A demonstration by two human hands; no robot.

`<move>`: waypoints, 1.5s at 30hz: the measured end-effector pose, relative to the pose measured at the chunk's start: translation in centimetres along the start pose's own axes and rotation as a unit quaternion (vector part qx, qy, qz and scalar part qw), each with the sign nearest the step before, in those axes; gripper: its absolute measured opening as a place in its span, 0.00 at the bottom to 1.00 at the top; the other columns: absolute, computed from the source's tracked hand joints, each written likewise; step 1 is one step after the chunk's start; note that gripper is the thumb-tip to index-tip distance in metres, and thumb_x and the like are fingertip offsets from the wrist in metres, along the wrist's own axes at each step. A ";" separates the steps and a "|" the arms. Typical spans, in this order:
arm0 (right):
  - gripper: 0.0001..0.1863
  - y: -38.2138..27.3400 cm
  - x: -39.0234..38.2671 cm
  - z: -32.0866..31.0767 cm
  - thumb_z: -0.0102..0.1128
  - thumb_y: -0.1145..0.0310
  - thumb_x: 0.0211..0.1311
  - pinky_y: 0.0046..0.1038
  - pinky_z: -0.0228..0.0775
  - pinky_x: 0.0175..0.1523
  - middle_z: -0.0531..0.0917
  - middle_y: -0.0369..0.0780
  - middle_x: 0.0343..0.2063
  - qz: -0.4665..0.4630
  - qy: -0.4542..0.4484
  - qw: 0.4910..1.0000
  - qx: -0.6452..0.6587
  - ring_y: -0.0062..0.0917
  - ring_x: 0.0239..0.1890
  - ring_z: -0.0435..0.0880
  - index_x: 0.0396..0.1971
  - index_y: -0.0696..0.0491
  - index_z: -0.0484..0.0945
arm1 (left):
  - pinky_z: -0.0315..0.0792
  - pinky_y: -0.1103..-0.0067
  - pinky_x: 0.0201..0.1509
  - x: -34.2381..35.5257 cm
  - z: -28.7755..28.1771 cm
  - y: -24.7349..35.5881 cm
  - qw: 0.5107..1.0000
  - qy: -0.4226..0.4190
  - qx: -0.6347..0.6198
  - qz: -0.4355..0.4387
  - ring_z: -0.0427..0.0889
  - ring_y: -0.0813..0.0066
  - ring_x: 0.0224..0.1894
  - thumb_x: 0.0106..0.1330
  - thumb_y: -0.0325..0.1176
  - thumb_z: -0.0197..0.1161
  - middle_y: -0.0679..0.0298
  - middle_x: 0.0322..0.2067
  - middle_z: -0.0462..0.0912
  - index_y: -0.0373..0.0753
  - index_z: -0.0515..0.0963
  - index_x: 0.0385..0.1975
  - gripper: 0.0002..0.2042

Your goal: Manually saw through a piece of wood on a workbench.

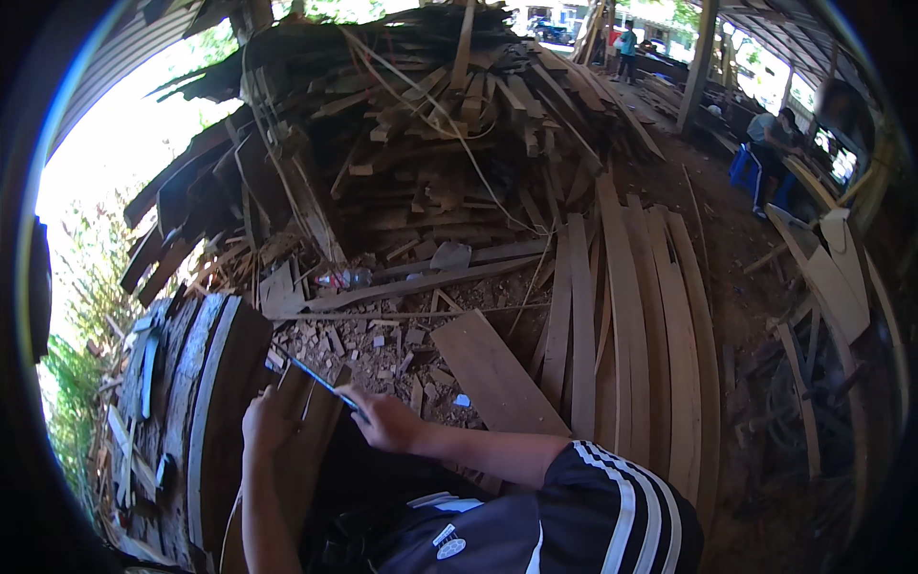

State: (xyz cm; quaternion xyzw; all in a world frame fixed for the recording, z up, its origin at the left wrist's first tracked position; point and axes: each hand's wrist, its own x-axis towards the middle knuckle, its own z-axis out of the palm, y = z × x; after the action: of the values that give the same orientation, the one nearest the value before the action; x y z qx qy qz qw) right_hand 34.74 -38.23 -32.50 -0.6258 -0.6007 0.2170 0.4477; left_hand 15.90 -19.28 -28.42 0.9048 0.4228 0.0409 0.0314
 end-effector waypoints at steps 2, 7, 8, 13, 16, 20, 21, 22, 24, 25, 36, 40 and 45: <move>0.22 1.4 -0.1 0.3 0.61 0.71 0.66 0.42 0.78 0.48 0.83 0.52 0.39 -0.071 0.135 0.980 0.124 0.46 0.43 0.86 0.58 0.56 0.66 | 0.78 0.58 0.44 -0.5 0.0 0.5 1.000 -0.015 -0.004 -0.016 0.84 0.45 0.41 0.43 0.40 0.81 0.48 0.36 0.84 0.38 0.74 0.45 0.30; 0.14 3.4 -1.0 -3.5 0.63 0.60 0.68 0.29 0.69 0.34 0.76 0.36 0.22 0.148 0.022 0.978 0.146 0.19 0.28 0.73 0.32 0.57 0.76 | 0.78 0.56 0.48 1.6 0.9 0.6 0.999 -0.027 -0.033 -0.013 0.83 0.43 0.45 0.52 0.36 0.69 0.47 0.40 0.84 0.42 0.74 0.53 0.26; 0.15 3.4 -1.7 -3.9 0.63 0.60 0.68 0.27 0.64 0.28 0.71 0.32 0.17 0.160 0.021 0.975 0.154 0.15 0.24 0.69 0.29 0.57 0.78 | 0.79 0.56 0.46 1.1 0.2 1.1 0.999 -0.002 -0.026 -0.025 0.84 0.44 0.44 0.52 0.35 0.69 0.47 0.38 0.84 0.42 0.74 0.52 0.24; 0.15 -2.4 -6.6 -7.6 0.58 0.61 0.71 0.25 0.57 0.26 0.68 0.29 0.15 0.204 -0.045 0.969 0.135 0.12 0.21 0.65 0.28 0.58 0.77 | 0.79 0.56 0.44 -0.4 -1.0 0.8 0.998 -0.030 -0.012 -0.047 0.85 0.45 0.41 0.54 0.36 0.71 0.47 0.35 0.85 0.41 0.73 0.46 0.20; 0.18 -3.1 -5.1 -6.4 0.55 0.61 0.74 0.25 0.56 0.25 0.67 0.29 0.15 0.235 -0.018 0.954 0.183 0.13 0.20 0.63 0.25 0.56 0.73 | 0.80 0.57 0.40 -0.9 0.6 1.3 0.998 0.000 0.027 -0.050 0.86 0.46 0.37 0.56 0.39 0.70 0.47 0.31 0.85 0.39 0.73 0.44 0.19; 0.18 -3.2 -3.5 -7.1 0.54 0.60 0.75 0.23 0.54 0.24 0.67 0.27 0.16 0.216 -0.084 0.952 0.201 0.11 0.19 0.61 0.25 0.53 0.71 | 0.81 0.60 0.39 -2.4 -0.7 0.7 0.996 0.025 0.054 -0.062 0.87 0.49 0.35 0.60 0.38 0.68 0.49 0.30 0.86 0.38 0.74 0.42 0.16; 0.17 -2.9 -3.7 -8.4 0.54 0.60 0.76 0.21 0.53 0.23 0.67 0.26 0.16 0.212 -0.105 0.947 0.219 0.10 0.19 0.61 0.26 0.53 0.71 | 0.81 0.60 0.41 -3.0 -1.3 -0.1 0.997 0.025 0.039 -0.067 0.87 0.49 0.38 0.59 0.40 0.70 0.48 0.32 0.86 0.38 0.73 0.43 0.18; 0.16 -3.8 -4.4 -9.9 0.53 0.60 0.77 0.17 0.52 0.22 0.67 0.25 0.16 0.279 -0.119 0.912 0.277 0.07 0.18 0.62 0.28 0.52 0.72 | 0.80 0.60 0.44 -3.3 -1.7 -0.7 0.995 -0.011 0.026 -0.093 0.86 0.49 0.41 0.57 0.44 0.73 0.48 0.35 0.86 0.38 0.73 0.45 0.23; 0.15 -5.5 -6.4 -11.4 0.53 0.60 0.76 0.16 0.51 0.22 0.67 0.25 0.16 0.277 -0.118 0.923 0.240 0.06 0.17 0.63 0.30 0.53 0.73 | 0.80 0.60 0.43 -3.6 -1.6 -0.6 0.996 -0.004 0.028 -0.086 0.86 0.49 0.40 0.58 0.44 0.73 0.48 0.34 0.86 0.38 0.73 0.45 0.23; 0.14 -6.2 -7.0 -11.3 0.54 0.60 0.76 0.17 0.52 0.22 0.68 0.25 0.16 0.277 -0.107 0.930 0.218 0.07 0.17 0.64 0.31 0.53 0.74 | 0.80 0.60 0.43 -3.6 -1.6 -0.1 0.997 0.001 0.028 -0.069 0.86 0.48 0.40 0.58 0.44 0.73 0.48 0.33 0.86 0.38 0.73 0.45 0.23; 0.16 -3.0 -5.6 -8.6 0.54 0.62 0.75 0.22 0.57 0.25 0.70 0.28 0.15 0.210 -0.073 0.959 0.174 0.12 0.20 0.65 0.30 0.58 0.78 | 0.78 0.56 0.44 -2.7 -1.6 1.6 0.998 -0.009 0.004 -0.059 0.85 0.45 0.40 0.58 0.45 0.72 0.47 0.31 0.84 0.38 0.71 0.44 0.23; 0.15 -0.2 -3.0 -3.4 0.57 0.64 0.72 0.29 0.59 0.25 0.70 0.36 0.14 0.191 -0.007 0.978 0.085 0.19 0.18 0.65 0.27 0.59 0.76 | 0.78 0.57 0.43 -2.3 -0.6 3.9 1.000 -0.019 -0.004 -0.008 0.85 0.46 0.39 0.59 0.44 0.72 0.49 0.30 0.84 0.38 0.70 0.43 0.22; 0.18 -3.5 -7.4 -10.3 0.54 0.61 0.75 0.22 0.55 0.23 0.69 0.26 0.16 0.314 -0.050 0.912 0.259 0.10 0.19 0.64 0.25 0.55 0.76 | 0.78 0.57 0.42 -1.5 0.4 3.3 1.000 0.000 0.022 0.006 0.85 0.47 0.38 0.59 0.42 0.71 0.50 0.28 0.84 0.39 0.70 0.41 0.20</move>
State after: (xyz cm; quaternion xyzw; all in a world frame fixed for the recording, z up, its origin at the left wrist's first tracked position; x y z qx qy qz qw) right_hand 39.76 -48.76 -26.43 -0.6329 -0.3175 0.5250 0.4722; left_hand 17.51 -22.59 -28.60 0.9078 0.4181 0.0315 0.0113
